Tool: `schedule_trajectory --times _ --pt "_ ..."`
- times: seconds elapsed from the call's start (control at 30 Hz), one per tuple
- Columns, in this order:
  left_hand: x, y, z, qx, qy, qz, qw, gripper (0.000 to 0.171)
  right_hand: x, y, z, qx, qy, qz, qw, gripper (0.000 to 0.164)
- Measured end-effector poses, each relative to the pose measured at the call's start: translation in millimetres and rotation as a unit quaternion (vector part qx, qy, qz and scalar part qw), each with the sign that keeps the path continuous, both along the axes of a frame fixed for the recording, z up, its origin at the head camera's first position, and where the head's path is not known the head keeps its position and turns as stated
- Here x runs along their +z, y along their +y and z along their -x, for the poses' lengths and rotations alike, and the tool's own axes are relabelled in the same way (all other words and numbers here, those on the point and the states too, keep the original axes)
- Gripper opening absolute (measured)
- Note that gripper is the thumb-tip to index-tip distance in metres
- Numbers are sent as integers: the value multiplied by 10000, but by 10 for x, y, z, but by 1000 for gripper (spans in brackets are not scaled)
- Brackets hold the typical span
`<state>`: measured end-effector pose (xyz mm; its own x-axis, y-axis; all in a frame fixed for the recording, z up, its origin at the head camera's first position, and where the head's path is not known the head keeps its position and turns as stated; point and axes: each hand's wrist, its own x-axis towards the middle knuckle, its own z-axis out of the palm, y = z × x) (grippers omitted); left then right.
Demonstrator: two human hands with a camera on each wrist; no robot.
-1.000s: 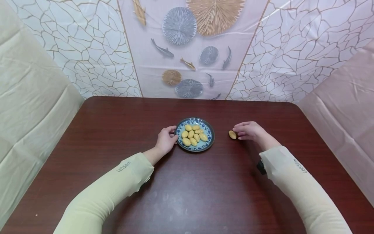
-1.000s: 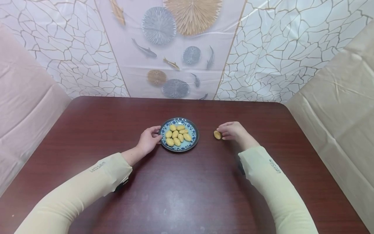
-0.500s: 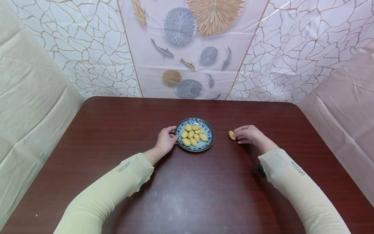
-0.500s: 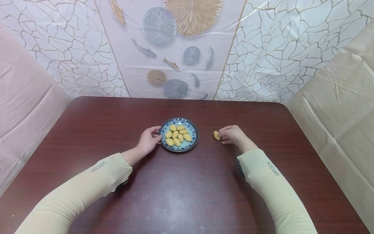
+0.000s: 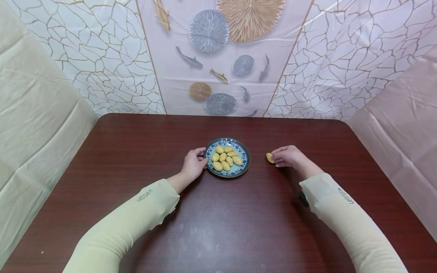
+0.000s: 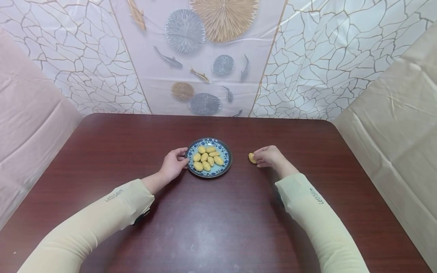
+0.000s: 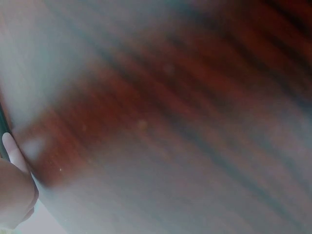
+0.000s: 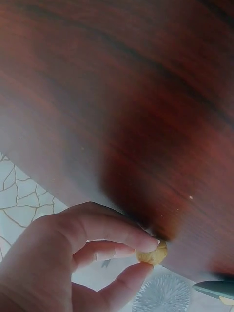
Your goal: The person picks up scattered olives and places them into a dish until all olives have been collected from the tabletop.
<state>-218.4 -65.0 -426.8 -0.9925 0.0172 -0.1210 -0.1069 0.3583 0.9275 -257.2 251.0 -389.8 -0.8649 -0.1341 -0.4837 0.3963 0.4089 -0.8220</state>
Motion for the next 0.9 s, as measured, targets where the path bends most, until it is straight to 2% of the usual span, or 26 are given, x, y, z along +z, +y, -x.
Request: schedule_trajectory --times 0.3,0.53,0.9 --pt "-1 8 -2 12 0 17 10000 44 -41 -3 29 -40 -57 365 9993 38" --pt "-13 3 4 0 12 22 10000 43 -10 -87 76 -82 -12 644 9979 37" --pt "-18 2 6 18 43 68 10000 42 120 -300 153 -31 -65 495 9988 47"
